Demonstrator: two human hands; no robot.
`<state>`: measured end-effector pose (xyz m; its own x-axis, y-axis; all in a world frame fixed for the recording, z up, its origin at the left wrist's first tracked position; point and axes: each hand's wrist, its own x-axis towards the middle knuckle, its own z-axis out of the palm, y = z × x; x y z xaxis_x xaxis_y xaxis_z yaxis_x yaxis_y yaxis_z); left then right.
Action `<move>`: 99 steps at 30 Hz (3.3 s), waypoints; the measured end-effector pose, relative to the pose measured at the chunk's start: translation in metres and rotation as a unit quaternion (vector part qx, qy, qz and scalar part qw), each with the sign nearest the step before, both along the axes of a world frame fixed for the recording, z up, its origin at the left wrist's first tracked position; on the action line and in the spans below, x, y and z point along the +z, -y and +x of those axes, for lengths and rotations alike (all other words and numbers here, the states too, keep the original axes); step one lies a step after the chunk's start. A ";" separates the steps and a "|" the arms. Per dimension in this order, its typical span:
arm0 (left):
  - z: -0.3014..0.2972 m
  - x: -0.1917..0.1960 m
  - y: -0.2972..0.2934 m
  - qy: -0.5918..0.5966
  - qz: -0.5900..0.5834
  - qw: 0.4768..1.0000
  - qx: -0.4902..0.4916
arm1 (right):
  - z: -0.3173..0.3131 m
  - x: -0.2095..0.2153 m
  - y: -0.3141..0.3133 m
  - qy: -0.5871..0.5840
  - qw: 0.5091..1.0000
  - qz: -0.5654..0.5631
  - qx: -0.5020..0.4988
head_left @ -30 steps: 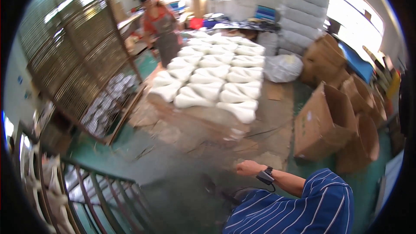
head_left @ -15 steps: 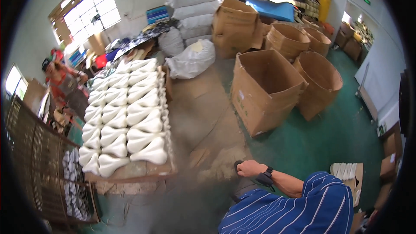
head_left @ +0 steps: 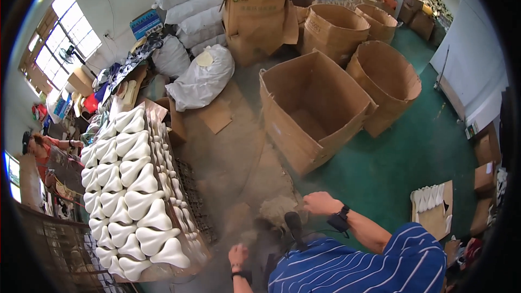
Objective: The person is coating or spraying bicycle seat components and stacking them on a rack in a factory setting.
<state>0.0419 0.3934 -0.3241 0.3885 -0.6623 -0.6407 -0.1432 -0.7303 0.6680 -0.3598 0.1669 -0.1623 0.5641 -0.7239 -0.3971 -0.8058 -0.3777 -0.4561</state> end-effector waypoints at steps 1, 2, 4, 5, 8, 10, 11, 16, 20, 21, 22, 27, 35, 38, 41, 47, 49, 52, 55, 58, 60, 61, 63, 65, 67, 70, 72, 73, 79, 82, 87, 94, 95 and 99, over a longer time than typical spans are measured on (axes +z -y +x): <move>0.000 0.003 0.047 0.050 -0.012 0.994 -0.091 | -0.007 0.007 0.007 -0.011 0.999 -0.016 -0.037; -0.001 0.006 0.094 0.058 -0.001 0.991 -0.122 | -0.013 0.013 0.012 -0.033 0.996 -0.030 -0.077; -0.015 0.015 0.173 -0.012 -0.069 0.991 -0.115 | -0.026 0.029 0.019 -0.019 0.991 -0.040 -0.125; -0.022 0.020 0.217 -0.040 -0.083 0.988 -0.120 | -0.031 0.037 0.021 -0.014 0.985 -0.039 -0.169; -0.050 0.033 0.325 -0.085 -0.135 0.980 -0.120 | -0.038 0.058 0.023 -0.033 0.965 -0.050 -0.254; -0.066 0.043 0.381 -0.105 -0.143 0.975 -0.136 | -0.038 0.068 0.023 -0.022 0.953 -0.069 -0.295; -0.071 0.047 0.408 -0.072 -0.181 0.968 -0.156 | -0.036 0.072 0.022 -0.023 0.954 -0.068 -0.293; -0.115 0.057 0.524 -0.052 -0.200 0.952 -0.225 | -0.036 0.075 0.036 -0.027 0.947 -0.028 -0.320; -0.148 0.050 0.582 0.016 -0.214 0.944 -0.250 | -0.048 0.070 0.064 -0.002 0.942 -0.029 -0.335; -0.153 0.047 0.594 0.054 -0.190 0.946 -0.256 | -0.053 0.070 0.073 0.003 0.943 -0.030 -0.330; -0.156 0.043 0.609 0.053 -0.209 0.942 -0.256 | -0.059 0.069 0.084 0.010 0.944 -0.037 -0.328; -0.181 -0.019 0.696 0.057 -0.187 0.937 -0.289 | -0.091 0.071 0.135 0.051 0.944 -0.041 -0.325; -0.230 0.008 0.697 0.103 -0.216 0.892 -0.383 | -0.145 0.052 0.228 -0.025 0.956 -0.034 -0.289; -0.247 0.099 0.637 0.050 -0.248 0.900 -0.355 | -0.151 0.032 0.266 -0.028 0.953 -0.108 -0.280; -0.251 0.197 0.587 -0.044 -0.162 0.950 -0.265 | -0.154 0.001 0.313 0.010 0.934 -0.067 -0.350; -0.217 0.376 0.489 -0.054 -0.243 0.928 -0.279 | -0.157 -0.118 0.386 0.220 0.649 0.443 -0.578; -0.208 0.420 0.461 -0.047 -0.370 0.889 -0.266 | -0.150 -0.167 0.385 0.203 0.572 0.510 -0.610; -0.201 0.472 0.419 -0.064 -0.512 0.833 -0.201 | -0.131 -0.224 0.361 0.082 0.592 0.504 -0.624; -0.183 0.508 0.384 -0.024 -0.468 0.852 -0.234 | -0.122 -0.240 0.331 0.003 0.663 0.537 -0.522; -0.175 0.506 0.356 0.001 -0.486 0.848 -0.210 | -0.120 -0.226 0.310 0.023 0.742 0.503 -0.443; -0.170 0.500 0.333 0.017 -0.488 0.849 -0.201 | -0.119 -0.212 0.303 0.084 0.803 0.448 -0.385; -0.170 0.497 0.321 0.074 -0.455 0.867 -0.186 | -0.117 -0.205 0.302 0.142 0.784 0.429 -0.426; -0.161 0.487 0.294 0.151 -0.397 0.893 -0.149 | -0.113 -0.190 0.308 0.167 0.734 0.395 -0.526; -0.145 0.471 0.268 0.167 -0.289 0.936 -0.116 | -0.108 -0.173 0.327 0.203 0.733 0.327 -0.562; -0.128 0.451 0.241 0.158 -0.159 0.973 -0.054 | -0.104 -0.148 0.358 0.236 0.755 0.270 -0.549; -0.100 0.397 0.209 0.134 -0.135 0.979 0.068 | -0.096 -0.083 0.416 0.249 0.829 0.111 -0.488; -0.078 0.359 0.185 0.149 -0.136 0.975 0.092 | -0.084 -0.022 0.441 0.289 0.867 0.006 -0.406; -0.068 0.338 0.173 0.173 -0.122 0.973 0.087 | -0.073 0.012 0.448 0.337 0.872 -0.045 -0.352; -0.037 0.235 0.113 0.187 -0.083 0.969 0.142 | 0.028 0.210 0.383 0.563 0.803 -0.171 -0.099; -0.028 0.207 0.081 0.188 -0.067 0.963 0.179 | 0.074 0.281 0.334 0.689 0.718 -0.043 -0.090; -0.028 0.163 0.020 0.174 -0.057 0.957 0.225 | 0.124 0.337 0.264 0.556 0.811 0.110 0.142; -0.058 0.134 -0.041 0.171 -0.004 0.966 0.193 | 0.222 0.372 0.128 0.350 0.915 0.093 0.176; -0.061 0.135 -0.043 0.170 -0.002 0.966 0.195 | 0.241 0.379 0.114 0.332 0.905 0.154 0.216; -0.071 0.145 -0.044 0.154 -0.006 0.959 0.239 | 0.303 0.398 0.079 0.136 0.882 0.239 0.383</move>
